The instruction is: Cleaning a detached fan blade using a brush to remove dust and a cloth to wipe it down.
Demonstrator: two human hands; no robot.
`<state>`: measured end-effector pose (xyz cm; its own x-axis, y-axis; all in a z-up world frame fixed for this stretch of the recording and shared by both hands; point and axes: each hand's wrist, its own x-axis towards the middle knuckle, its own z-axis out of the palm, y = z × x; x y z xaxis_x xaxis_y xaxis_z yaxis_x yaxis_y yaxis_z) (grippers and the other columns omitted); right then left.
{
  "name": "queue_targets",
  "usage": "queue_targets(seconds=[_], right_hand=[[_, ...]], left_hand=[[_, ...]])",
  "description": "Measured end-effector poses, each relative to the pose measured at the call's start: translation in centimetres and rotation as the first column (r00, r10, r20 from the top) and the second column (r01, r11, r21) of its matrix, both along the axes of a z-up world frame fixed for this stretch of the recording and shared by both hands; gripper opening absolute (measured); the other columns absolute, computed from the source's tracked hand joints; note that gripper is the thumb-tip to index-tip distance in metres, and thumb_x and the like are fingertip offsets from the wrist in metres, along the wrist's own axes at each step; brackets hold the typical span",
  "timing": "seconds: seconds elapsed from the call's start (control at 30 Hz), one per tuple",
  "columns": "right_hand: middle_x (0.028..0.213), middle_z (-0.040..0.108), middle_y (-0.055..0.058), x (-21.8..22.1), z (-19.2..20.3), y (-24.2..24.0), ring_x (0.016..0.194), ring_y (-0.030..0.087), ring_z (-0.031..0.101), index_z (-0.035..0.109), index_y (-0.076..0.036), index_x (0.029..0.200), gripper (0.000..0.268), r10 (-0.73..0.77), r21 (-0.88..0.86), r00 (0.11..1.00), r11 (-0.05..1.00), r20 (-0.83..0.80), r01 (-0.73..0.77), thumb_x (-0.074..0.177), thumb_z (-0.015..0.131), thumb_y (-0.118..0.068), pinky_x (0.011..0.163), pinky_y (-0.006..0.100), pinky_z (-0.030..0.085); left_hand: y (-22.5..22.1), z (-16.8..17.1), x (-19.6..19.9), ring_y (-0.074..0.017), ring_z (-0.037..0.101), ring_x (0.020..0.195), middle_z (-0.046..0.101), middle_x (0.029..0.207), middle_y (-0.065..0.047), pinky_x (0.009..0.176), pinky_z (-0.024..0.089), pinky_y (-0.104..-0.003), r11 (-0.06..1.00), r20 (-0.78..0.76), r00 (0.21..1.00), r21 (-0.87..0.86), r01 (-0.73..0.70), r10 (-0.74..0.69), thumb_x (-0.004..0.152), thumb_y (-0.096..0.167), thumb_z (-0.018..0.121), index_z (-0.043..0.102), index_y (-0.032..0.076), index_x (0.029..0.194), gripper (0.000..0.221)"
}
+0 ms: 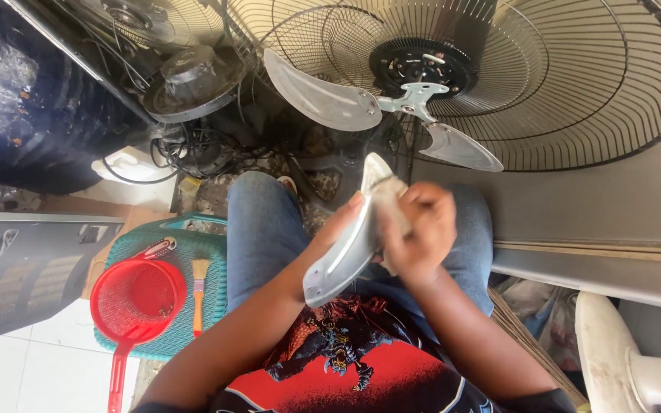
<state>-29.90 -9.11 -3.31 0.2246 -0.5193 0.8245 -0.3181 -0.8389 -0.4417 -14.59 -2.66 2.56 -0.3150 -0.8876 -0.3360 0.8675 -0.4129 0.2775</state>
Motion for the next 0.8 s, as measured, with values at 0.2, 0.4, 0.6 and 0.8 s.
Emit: queue_targets(seconds=[0.2, 0.4, 0.6, 0.8], right_hand=[[0.092, 0.064, 0.016, 1.0, 2.2, -0.9, 0.074, 0.033, 0.063, 0.074, 0.001, 0.095, 0.012, -0.029, 0.02, 0.999, 0.999, 0.029, 0.029, 0.088, 0.081, -0.006, 0.066, 0.041, 0.053], [0.094, 0.068, 0.014, 1.2, 2.9, 0.8, 0.073, 0.033, 0.067, 0.074, -0.001, 0.088, 0.011, 0.006, 0.126, 0.993, 0.992, -0.12, 0.009, 0.087, 0.077, -0.012, 0.063, 0.04, 0.058], [0.097, 0.069, 0.014, 1.6, 2.0, 1.1, 0.074, 0.033, 0.067, 0.076, -0.003, 0.098, 0.019, 0.126, 0.179, 0.989, 0.978, -0.079, -0.111, 0.083, 0.079, -0.013, 0.067, 0.043, 0.06], [0.099, 0.068, 0.017, 2.3, 1.9, 0.8, 0.079, 0.037, 0.068, 0.075, -0.001, 0.099, 0.019, 0.183, 0.188, 0.978, 0.969, -0.103, -0.162, 0.082, 0.08, -0.008, 0.07, 0.045, 0.06]], left_hand=[[-1.1, 1.0, 1.2, -0.0341, 0.074, 0.067, 0.07, 0.085, -0.034, 0.063, 0.062, -0.05, 0.988, -0.242, 0.97, -0.152, -0.022, -0.015, 0.109, 0.037, 0.056, 0.061, -0.012, 0.106, 0.05], [-1.8, -0.7, 1.9, -0.0337, 0.072, 0.075, 0.069, 0.092, -0.031, 0.069, 0.06, -0.053, 0.984, -0.337, 0.936, -0.169, 0.045, -0.101, 0.109, 0.04, 0.054, 0.06, -0.008, 0.112, 0.049], [-1.0, -2.4, 2.0, -0.0333, 0.071, 0.086, 0.067, 0.101, -0.027, 0.076, 0.058, -0.057, 0.981, -0.444, 0.88, -0.167, 0.103, -0.168, 0.109, 0.044, 0.053, 0.059, -0.004, 0.119, 0.049], [-0.6, -4.4, 2.5, -0.0329, 0.069, 0.096, 0.066, 0.11, -0.023, 0.083, 0.056, -0.061, 0.977, -0.562, 0.802, -0.172, 0.126, -0.202, 0.108, 0.047, 0.051, 0.057, 0.001, 0.126, 0.05]])
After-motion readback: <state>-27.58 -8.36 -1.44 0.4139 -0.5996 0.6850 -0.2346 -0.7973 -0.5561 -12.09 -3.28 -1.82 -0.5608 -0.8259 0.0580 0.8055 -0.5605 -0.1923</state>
